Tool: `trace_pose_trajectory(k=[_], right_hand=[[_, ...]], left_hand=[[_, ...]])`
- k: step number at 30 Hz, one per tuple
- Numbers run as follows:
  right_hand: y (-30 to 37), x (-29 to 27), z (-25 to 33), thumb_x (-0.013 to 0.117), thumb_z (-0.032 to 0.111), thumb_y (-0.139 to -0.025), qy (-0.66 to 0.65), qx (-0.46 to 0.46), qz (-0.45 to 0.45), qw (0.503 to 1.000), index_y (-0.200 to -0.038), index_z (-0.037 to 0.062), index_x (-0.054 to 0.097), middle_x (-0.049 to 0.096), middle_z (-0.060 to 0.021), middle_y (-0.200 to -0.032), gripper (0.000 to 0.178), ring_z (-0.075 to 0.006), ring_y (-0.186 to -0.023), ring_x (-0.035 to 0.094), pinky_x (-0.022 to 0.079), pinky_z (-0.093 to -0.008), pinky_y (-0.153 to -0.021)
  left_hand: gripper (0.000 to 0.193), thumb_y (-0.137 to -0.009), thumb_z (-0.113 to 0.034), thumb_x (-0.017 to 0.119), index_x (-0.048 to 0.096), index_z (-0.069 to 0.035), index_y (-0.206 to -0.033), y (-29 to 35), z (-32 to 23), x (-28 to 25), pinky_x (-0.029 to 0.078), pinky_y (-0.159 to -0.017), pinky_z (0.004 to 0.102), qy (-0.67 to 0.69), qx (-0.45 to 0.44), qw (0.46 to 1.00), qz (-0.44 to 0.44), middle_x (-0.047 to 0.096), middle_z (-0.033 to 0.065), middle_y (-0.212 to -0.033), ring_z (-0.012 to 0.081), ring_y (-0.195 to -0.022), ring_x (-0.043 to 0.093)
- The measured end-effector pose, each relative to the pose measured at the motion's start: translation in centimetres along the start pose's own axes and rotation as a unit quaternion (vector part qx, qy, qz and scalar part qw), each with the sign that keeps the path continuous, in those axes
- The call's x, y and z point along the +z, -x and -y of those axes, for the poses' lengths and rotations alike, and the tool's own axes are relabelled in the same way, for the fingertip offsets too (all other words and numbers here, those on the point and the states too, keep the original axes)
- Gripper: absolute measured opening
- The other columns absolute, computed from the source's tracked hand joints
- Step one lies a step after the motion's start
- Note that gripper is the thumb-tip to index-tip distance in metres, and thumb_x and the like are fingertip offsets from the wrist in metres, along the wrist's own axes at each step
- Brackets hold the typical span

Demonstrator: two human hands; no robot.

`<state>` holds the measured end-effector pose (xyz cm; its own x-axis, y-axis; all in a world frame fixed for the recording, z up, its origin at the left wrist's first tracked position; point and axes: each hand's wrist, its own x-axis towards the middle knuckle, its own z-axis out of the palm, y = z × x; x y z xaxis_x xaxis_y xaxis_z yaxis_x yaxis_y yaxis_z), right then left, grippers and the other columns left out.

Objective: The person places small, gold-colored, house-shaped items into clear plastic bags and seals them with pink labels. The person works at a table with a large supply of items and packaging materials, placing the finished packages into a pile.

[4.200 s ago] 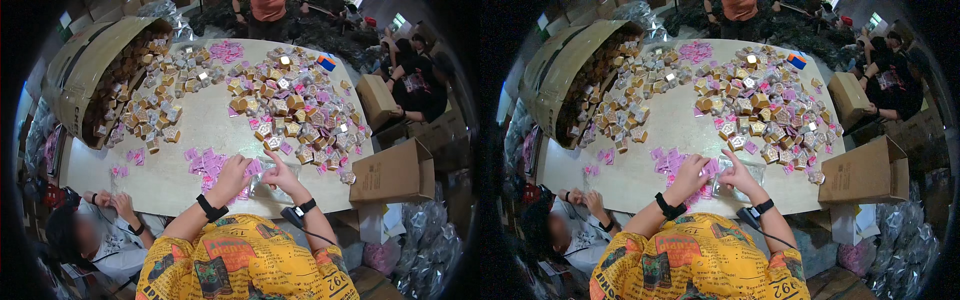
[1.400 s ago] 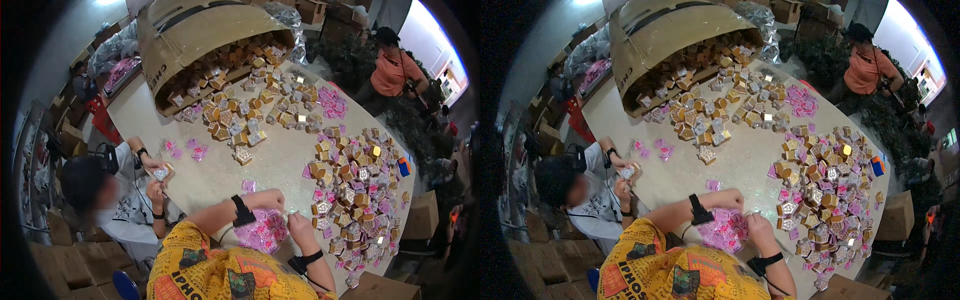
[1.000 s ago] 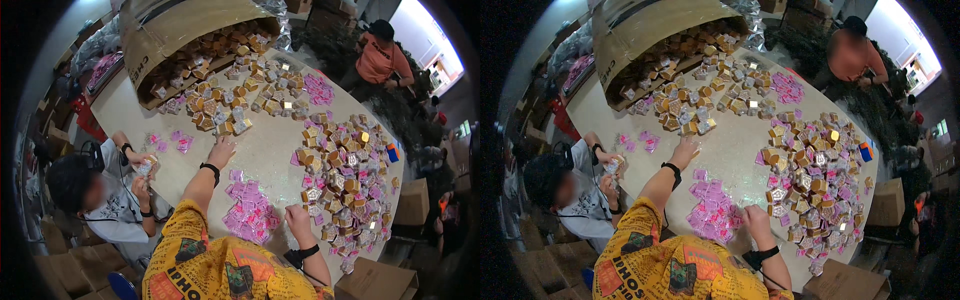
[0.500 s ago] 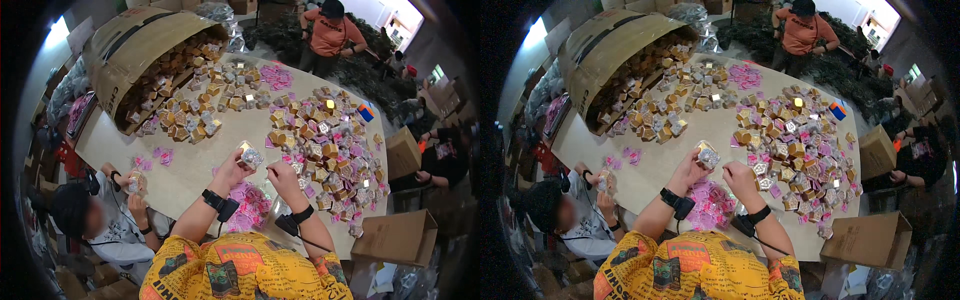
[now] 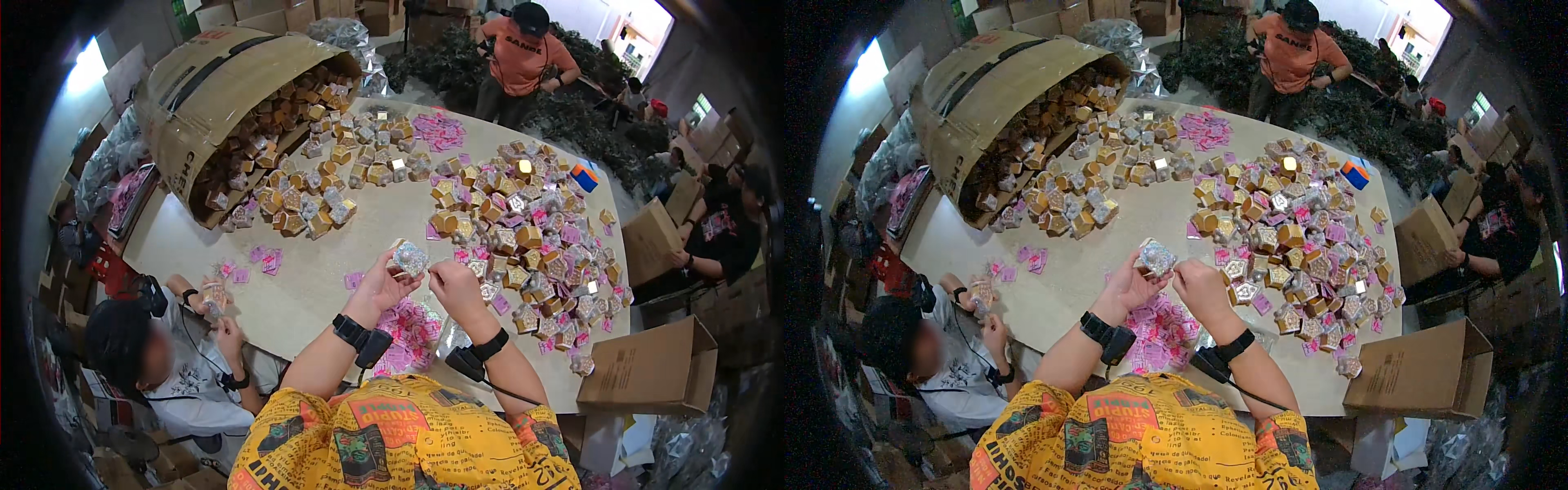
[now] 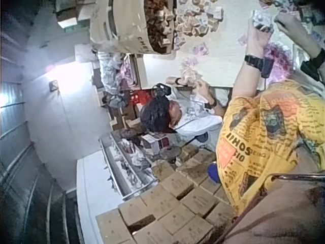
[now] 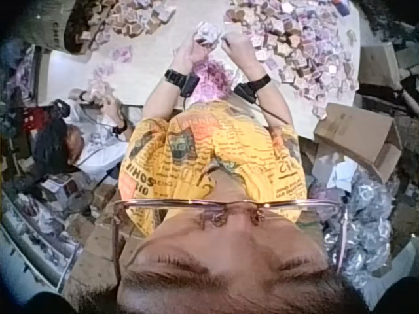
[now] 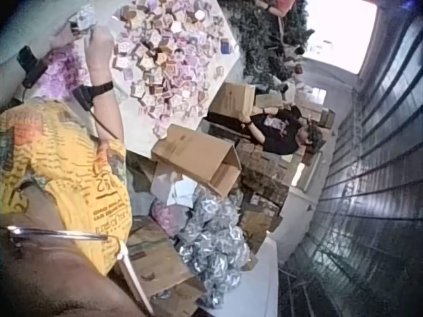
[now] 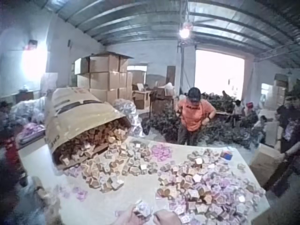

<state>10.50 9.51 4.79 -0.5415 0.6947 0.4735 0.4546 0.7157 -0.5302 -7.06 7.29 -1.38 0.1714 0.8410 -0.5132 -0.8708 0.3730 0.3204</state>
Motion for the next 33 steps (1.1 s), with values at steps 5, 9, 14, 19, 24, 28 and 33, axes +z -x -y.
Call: trace_pose_trajectory(k=[5, 9, 14, 19, 24, 28, 33], right_hand=[[0.1, -0.2, 0.4, 0.058, 0.009, -0.075, -0.005, -0.001, 0.01, 1.0, -0.076, 0.0005, 0.06, 0.057, -0.0157, -0.072, 0.008, -0.0323, -0.068, 0.058, 0.047, -0.04, -0.061], [0.2, -0.3, 0.6, 0.058, 0.009, -0.075, -0.007, 0.001, 0.013, 1.0, -0.076, -0.0002, 0.059, 0.057, -0.0167, -0.072, 0.01, -0.0334, -0.069, 0.058, 0.047, -0.0411, -0.062], [0.5, -0.2, 0.1, 0.058, 0.01, -0.076, 0.007, 0.017, 0.033, 0.999, -0.076, -0.0008, 0.059, 0.058, -0.0179, -0.074, 0.011, -0.0344, -0.07, 0.058, 0.047, -0.0421, -0.064], [0.6, -0.1, 0.4, 0.059, 0.009, -0.075, -0.016, 0.058, 0.038, 0.997, -0.079, -0.0011, 0.063, 0.06, -0.0178, -0.074, 0.012, -0.0323, -0.069, 0.06, 0.048, -0.0393, -0.063], [0.7, -1.6, 0.2, 0.063, 0.01, -0.078, -0.304, 0.262, 0.102, 0.91, -0.083, -0.0032, 0.067, 0.064, -0.0091, -0.064, 0.014, -0.0139, -0.053, 0.059, 0.047, -0.0265, -0.05], [1.7, -1.0, -1.2, 0.065, 0.011, -0.078, -0.389, 0.258, 0.102, 0.878, -0.08, -0.002, 0.068, 0.063, -0.004, -0.062, 0.013, -0.0069, -0.048, 0.055, 0.043, -0.0209, -0.044], [2.9, -0.2, -1.6, 0.066, 0.007, -0.077, -0.422, 0.299, 0.074, 0.853, -0.073, -0.0014, 0.064, 0.06, -0.0037, -0.06, 0.01, -0.0055, -0.045, 0.05, 0.037, -0.019, -0.041]], left_hand=[[0.046, -0.088, -0.039, 0.051, 0.049, 0.0, -0.111, 0.4, 0.0, 0.1, 0.053, -0.078, 0.0408, -0.005, 0.002, 1.0, -0.004, 0.057, 0.0153, -0.105, 0.0313, -0.092, 0.06], [0.044, -0.088, -0.039, 0.052, 0.049, -0.001, -0.111, 0.5, 0.2, 0.1, 0.053, -0.077, 0.041, -0.012, 0.021, 1.0, -0.008, 0.056, 0.014, -0.104, 0.0294, -0.091, 0.059], [0.043, -0.086, -0.035, 0.057, 0.047, -0.003, -0.112, 1.3, 0.5, 0.8, 0.054, -0.075, 0.0413, -0.064, 0.072, 0.995, 0.01, 0.053, 0.0153, -0.104, 0.0266, -0.089, 0.06], [0.042, -0.085, -0.035, 0.058, 0.047, -0.004, -0.112, 1.2, 0.7, 0.6, 0.053, -0.076, 0.0425, -0.081, 0.086, 0.993, -0.021, 0.052, 0.0154, -0.106, 0.0266, -0.09, 0.059], [0.041, -0.084, -0.035, 0.06, 0.049, -0.004, -0.109, 1.7, 0.7, 1.5, 0.05, -0.08, 0.0449, -0.034, 0.068, 0.997, -0.011, 0.053, 0.0139, -0.106, 0.028, -0.094, 0.057], [0.042, -0.084, -0.037, 0.06, 0.05, -0.004, -0.108, 1.8, 1.1, 1.6, 0.048, -0.081, 0.0441, -0.039, 0.064, 0.997, 0.019, 0.055, 0.0137, -0.101, 0.0278, -0.092, 0.057], [0.043, -0.084, -0.038, 0.059, 0.05, -0.004, -0.108, 1.2, 1.8, 0.6, 0.049, -0.08, 0.0428, -0.054, 0.045, 0.998, -0.005, 0.057, 0.0139, -0.097, 0.0274, -0.09, 0.059]])
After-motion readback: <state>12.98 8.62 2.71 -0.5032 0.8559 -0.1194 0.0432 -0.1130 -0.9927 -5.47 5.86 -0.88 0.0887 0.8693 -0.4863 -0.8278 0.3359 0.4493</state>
